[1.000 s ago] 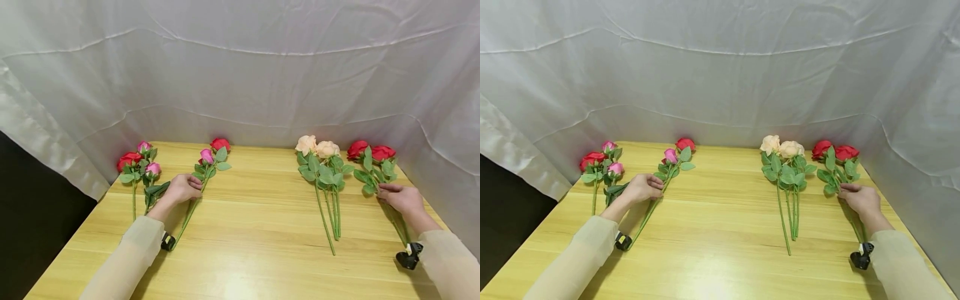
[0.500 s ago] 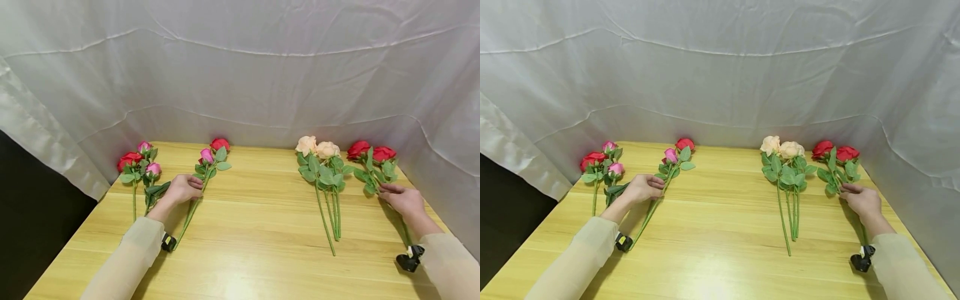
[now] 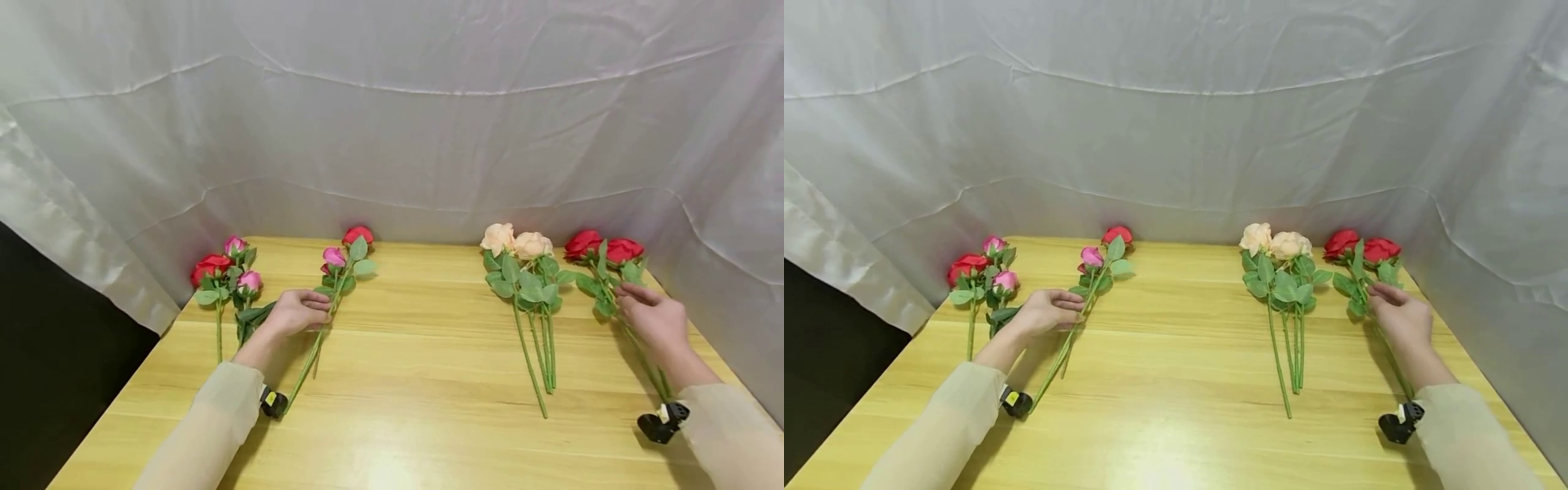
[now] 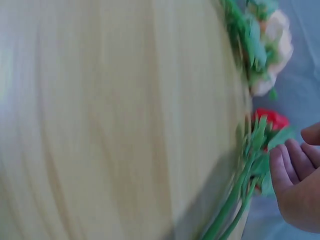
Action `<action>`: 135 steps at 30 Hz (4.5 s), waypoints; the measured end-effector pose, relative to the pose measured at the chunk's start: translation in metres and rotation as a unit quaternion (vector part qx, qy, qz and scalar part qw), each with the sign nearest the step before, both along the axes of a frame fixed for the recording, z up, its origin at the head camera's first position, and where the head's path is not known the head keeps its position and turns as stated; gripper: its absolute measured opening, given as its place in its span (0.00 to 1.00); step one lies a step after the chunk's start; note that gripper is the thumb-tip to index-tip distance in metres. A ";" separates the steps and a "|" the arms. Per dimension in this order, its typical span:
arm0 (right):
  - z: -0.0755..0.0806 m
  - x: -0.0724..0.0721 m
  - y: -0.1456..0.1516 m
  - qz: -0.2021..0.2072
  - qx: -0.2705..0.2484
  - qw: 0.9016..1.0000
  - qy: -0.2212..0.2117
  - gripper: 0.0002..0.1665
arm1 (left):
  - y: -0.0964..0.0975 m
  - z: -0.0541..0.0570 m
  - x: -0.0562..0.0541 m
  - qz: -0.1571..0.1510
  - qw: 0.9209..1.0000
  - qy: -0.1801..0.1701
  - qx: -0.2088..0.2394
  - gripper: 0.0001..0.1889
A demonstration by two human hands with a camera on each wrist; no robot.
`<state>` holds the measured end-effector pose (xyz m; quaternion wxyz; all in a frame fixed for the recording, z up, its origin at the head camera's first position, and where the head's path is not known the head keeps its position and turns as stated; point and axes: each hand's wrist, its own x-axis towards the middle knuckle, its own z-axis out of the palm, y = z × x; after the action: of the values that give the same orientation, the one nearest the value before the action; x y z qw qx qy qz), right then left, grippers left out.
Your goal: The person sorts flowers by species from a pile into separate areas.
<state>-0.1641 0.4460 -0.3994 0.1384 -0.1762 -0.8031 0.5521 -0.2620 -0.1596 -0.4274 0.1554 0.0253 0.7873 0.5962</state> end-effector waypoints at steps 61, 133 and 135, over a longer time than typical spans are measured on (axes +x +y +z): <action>-0.028 -0.015 -0.334 0.344 -0.167 0.923 -0.035 0.24 | 0.085 0.016 0.020 0.132 0.938 -0.020 0.319 0.25; -0.015 0.002 -0.294 0.282 -0.159 0.946 -0.035 0.26 | 0.066 0.018 0.014 0.130 0.943 -0.021 0.307 0.21; -0.013 0.004 -0.289 0.281 -0.153 0.947 -0.035 0.27 | 0.064 0.018 0.013 0.121 0.949 -0.020 0.292 0.22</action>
<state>-0.1597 0.1572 -0.4120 -0.0797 0.0182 -0.7301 0.6785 -0.2486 -0.0954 -0.4091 0.0842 -0.0379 0.5727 0.8145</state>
